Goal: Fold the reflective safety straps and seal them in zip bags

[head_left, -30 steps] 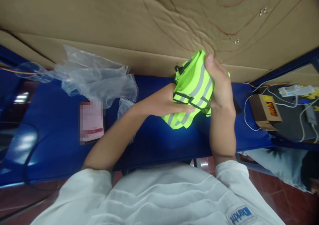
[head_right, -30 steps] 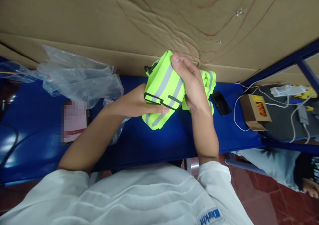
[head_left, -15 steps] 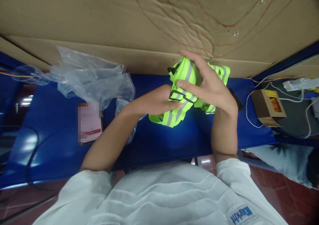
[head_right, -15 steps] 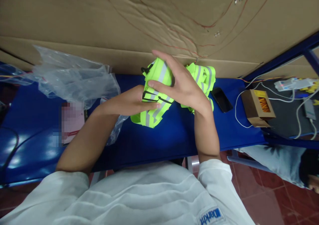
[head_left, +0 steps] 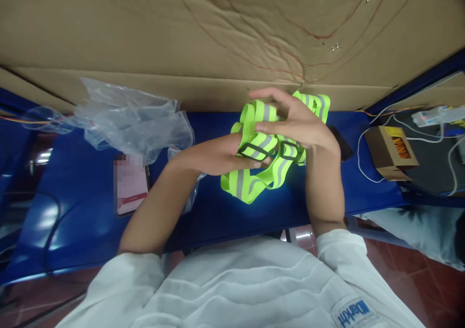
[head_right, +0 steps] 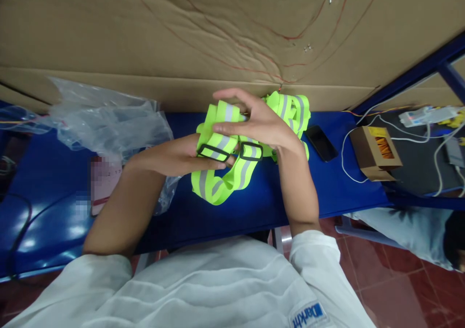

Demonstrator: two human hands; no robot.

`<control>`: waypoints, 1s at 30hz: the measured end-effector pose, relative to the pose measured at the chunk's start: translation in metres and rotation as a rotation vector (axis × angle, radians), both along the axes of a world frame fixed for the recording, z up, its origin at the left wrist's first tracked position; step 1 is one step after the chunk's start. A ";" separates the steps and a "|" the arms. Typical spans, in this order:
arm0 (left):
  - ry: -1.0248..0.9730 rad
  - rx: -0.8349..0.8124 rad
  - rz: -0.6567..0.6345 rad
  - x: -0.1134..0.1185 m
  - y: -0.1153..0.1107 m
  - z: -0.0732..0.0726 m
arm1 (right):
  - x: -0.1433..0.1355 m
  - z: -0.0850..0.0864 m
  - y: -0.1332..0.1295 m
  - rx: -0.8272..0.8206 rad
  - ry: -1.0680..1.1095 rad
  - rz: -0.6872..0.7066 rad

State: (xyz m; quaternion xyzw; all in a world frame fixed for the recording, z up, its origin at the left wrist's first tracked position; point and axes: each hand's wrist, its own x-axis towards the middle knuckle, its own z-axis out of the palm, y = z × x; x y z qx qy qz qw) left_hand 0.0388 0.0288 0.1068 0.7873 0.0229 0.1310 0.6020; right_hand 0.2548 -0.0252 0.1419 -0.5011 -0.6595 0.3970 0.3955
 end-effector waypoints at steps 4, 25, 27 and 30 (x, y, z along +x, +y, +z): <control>-0.072 0.102 0.025 0.000 -0.001 0.002 | -0.007 -0.001 -0.001 -0.080 0.180 -0.024; -0.154 0.403 0.098 -0.005 -0.001 0.014 | 0.006 -0.037 0.031 -0.414 0.485 0.089; -0.173 0.421 0.089 -0.006 -0.001 0.016 | 0.006 -0.033 0.029 -0.361 0.508 0.091; -0.187 0.462 0.070 -0.008 -0.003 0.021 | 0.003 -0.024 0.022 -0.317 0.493 0.131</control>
